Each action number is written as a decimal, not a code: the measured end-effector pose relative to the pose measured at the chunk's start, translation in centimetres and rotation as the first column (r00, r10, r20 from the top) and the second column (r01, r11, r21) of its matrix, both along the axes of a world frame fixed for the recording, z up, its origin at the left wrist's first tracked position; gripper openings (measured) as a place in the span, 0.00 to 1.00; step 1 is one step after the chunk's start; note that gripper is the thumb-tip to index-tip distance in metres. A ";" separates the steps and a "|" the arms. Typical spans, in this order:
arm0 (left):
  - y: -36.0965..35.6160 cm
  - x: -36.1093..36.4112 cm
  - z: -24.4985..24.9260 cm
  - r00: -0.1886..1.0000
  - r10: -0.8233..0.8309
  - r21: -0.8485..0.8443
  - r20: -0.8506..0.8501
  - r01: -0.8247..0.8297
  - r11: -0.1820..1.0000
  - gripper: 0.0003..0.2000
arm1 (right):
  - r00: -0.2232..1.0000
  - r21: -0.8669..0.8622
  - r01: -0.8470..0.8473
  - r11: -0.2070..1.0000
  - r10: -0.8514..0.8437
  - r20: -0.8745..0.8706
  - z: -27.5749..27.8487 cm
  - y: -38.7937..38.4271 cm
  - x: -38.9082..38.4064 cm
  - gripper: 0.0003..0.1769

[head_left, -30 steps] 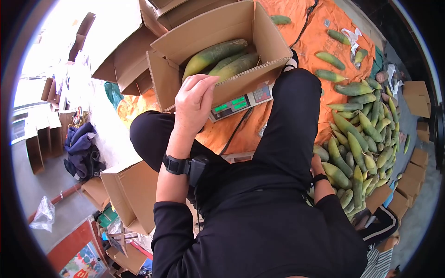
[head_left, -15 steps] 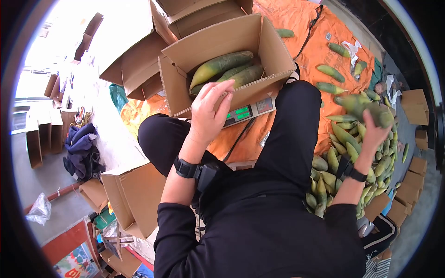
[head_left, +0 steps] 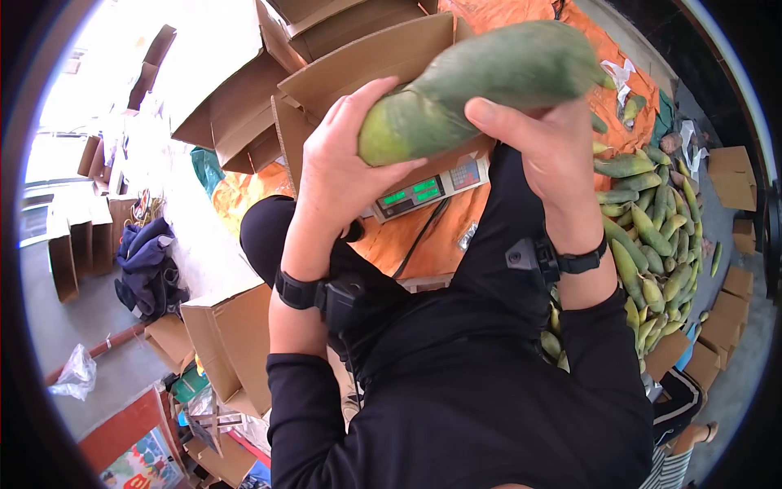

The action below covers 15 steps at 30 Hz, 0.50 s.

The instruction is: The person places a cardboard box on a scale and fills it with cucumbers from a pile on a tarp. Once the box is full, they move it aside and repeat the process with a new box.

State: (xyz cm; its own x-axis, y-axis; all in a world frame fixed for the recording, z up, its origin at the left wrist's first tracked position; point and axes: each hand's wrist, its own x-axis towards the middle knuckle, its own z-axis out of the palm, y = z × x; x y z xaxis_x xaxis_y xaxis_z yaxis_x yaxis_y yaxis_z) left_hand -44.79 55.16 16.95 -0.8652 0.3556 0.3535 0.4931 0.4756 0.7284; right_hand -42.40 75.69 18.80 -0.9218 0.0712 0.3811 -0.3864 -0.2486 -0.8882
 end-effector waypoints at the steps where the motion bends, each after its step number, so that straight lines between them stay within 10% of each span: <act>1: -0.7 -0.1 -0.3 0.999 0.020 0.004 0.039 -0.021 1.000 0.30 | 0.997 0.048 -0.008 0.999 0.005 0.076 -0.4 0.0 -0.6 0.24; 11: -4.6 -5.4 -4.4 0.938 0.319 -0.502 0.136 -0.212 0.838 0.32 | 0.772 0.400 0.429 0.810 -0.559 0.305 -9.5 13.1 3.3 0.15; 15: -4.0 -6.4 -5.7 0.946 0.276 -0.551 0.167 -0.143 0.822 0.32 | 0.624 0.650 0.346 0.676 -0.684 0.379 -19.3 18.9 8.6 0.13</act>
